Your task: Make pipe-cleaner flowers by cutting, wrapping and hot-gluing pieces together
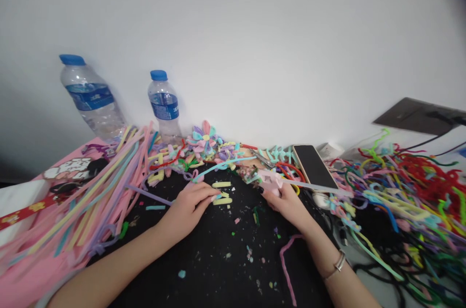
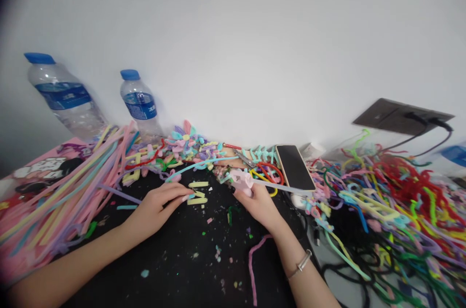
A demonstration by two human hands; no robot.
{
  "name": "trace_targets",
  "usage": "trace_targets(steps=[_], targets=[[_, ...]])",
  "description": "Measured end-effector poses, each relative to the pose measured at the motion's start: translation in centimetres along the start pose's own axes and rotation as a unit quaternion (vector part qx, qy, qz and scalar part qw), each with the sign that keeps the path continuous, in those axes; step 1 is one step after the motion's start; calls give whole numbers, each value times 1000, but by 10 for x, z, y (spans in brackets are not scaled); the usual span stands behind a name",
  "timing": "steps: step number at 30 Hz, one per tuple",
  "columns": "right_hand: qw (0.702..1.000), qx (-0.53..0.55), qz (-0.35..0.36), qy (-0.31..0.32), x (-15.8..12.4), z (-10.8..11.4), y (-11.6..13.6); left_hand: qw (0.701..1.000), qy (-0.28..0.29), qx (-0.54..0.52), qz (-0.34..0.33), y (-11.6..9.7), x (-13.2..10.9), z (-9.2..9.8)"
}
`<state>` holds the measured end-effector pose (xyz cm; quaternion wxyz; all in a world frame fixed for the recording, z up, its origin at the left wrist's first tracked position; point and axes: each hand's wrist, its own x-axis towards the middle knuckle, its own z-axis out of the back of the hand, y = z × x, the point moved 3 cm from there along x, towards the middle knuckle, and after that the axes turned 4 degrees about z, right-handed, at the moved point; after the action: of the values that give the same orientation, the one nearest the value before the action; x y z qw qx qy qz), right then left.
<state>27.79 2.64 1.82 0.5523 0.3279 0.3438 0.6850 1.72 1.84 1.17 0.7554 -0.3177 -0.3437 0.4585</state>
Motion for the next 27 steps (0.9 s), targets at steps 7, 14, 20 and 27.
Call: trace_targets(steps=[7, 14, 20, 27], targets=[[979, 163, -84, 94, -4, -15, -12, 999, 25, -13, 37, -3, -1, -2], [966, 212, -107, 105, -6, -18, -7, 979, -8, -157, 129, 3, 2, 1], [955, 255, -89, 124, -9, -31, -2, 963, -11, -215, 164, 2, 3, 1], [961, 237, -67, 124, -8, -33, -2, 953, -23, -251, 170, -2, 5, 2]])
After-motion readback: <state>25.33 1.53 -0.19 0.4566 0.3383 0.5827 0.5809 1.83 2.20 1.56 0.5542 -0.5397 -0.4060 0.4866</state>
